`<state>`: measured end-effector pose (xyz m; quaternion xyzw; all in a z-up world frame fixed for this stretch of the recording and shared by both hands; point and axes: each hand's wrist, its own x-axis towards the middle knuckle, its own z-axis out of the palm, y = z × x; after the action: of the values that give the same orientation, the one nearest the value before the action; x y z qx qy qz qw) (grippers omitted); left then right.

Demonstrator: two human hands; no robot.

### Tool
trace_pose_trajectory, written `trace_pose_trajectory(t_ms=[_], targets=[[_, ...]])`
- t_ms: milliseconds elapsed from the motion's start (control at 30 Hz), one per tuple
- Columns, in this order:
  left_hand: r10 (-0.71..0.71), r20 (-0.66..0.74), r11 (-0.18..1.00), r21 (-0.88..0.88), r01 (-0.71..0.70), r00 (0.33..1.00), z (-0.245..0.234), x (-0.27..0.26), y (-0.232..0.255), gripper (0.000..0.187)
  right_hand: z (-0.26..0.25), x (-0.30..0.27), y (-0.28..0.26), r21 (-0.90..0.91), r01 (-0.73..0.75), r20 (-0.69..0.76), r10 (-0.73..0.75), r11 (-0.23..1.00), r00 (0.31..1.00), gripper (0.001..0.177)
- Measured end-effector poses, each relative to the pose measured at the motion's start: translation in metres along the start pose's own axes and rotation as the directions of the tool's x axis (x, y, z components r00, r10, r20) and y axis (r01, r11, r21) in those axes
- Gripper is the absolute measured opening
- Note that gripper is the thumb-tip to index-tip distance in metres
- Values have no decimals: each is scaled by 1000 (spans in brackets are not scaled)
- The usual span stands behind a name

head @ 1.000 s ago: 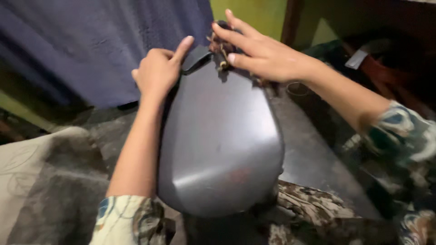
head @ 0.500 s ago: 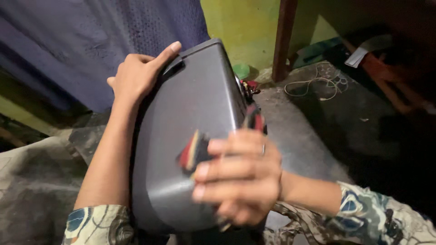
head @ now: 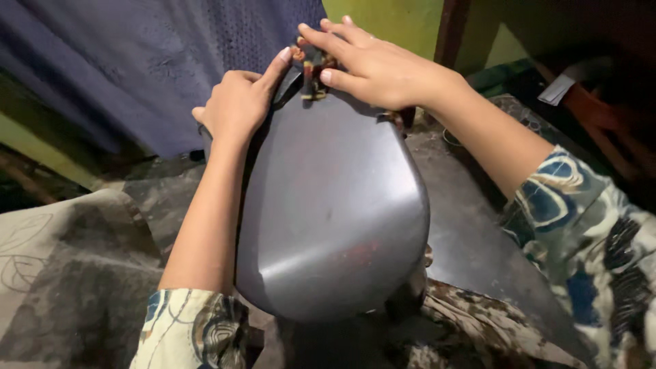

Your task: The person cleans a vintage sewing machine and its plastic carrying case using a patterned cloth. They wipe the exterior surfaces of the case, open the lid, and then thoroughly wipe the interior compartments and edges.

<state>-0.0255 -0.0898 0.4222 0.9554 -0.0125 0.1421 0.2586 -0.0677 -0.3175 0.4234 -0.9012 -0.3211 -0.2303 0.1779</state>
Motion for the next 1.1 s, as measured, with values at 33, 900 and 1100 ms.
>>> trace_pose_trajectory(t_ms=[33,900,1100], targets=[[-3,-1,1000,6,3,1000,3,0,-1,76,4,1,-7,-93,-21,68,28,995,997,65],[726,137,582,-646,-494,674,23,26,-34,65,21,-37,-79,-323,-95,-6,98,942,995,71],[526,275,758,-581,-297,805,14,29,-36,67,-3,-9,-55,-141,-222,183,246,965,952,65]])
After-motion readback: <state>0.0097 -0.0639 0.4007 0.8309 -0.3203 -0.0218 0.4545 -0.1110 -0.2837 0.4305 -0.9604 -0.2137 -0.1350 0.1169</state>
